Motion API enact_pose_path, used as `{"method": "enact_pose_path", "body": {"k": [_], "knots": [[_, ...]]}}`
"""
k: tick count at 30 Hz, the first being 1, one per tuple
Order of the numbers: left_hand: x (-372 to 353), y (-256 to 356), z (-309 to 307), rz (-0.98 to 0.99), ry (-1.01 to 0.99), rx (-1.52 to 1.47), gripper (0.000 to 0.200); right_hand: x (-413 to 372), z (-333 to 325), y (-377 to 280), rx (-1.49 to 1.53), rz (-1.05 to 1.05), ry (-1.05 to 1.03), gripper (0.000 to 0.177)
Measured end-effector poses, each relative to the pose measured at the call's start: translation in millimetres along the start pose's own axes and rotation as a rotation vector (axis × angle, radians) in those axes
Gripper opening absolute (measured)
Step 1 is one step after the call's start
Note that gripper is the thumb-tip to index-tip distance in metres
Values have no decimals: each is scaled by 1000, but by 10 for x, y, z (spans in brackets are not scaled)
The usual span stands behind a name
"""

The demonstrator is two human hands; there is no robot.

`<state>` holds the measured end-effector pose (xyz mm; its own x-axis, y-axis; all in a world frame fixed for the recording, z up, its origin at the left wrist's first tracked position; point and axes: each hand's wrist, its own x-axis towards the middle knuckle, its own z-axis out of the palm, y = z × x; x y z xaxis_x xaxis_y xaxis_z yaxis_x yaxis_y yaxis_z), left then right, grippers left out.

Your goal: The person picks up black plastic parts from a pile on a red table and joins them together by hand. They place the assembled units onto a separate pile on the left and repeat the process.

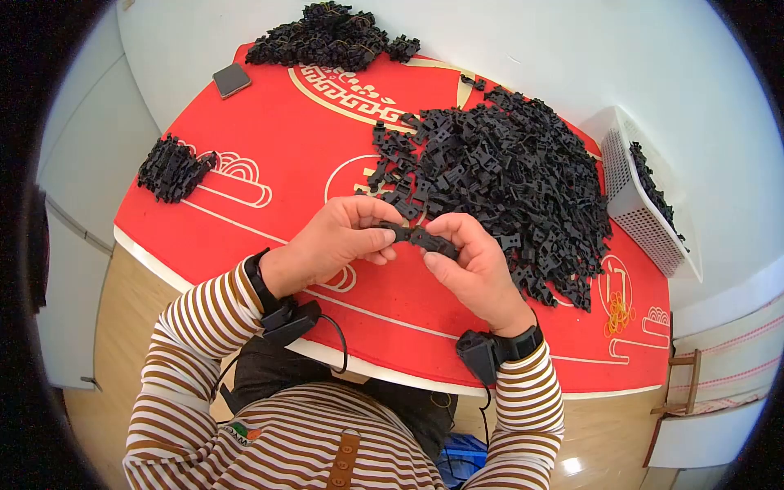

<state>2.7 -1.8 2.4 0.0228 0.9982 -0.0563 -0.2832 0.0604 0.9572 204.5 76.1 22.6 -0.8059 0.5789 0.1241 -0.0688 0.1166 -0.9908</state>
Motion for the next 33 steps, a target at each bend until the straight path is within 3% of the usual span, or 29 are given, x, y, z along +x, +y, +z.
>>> {"method": "enact_pose_path", "body": {"k": [7,10,13,19,22,25,33], "knots": [[-13,2,20,55,-15,41,18,-31,3,-15,-42,11,90,28],[-16,10,21,58,-10,53,17,-7,58,36,-108,-168,124,27],[-14,16,22,49,10,44,16,-51,50,2,-170,-92,108,26],[2,3,7,63,34,52,16,-27,-48,91,-226,-219,101,19],[-12,8,26,87,27,64,16,-20,63,92,-25,-77,148,13],[-23,-1,35,113,8,98,17,-1,83,106,-28,-4,110,9],[-40,-22,50,137,-41,115,19,25,72,158,-71,-19,117,10]]}}
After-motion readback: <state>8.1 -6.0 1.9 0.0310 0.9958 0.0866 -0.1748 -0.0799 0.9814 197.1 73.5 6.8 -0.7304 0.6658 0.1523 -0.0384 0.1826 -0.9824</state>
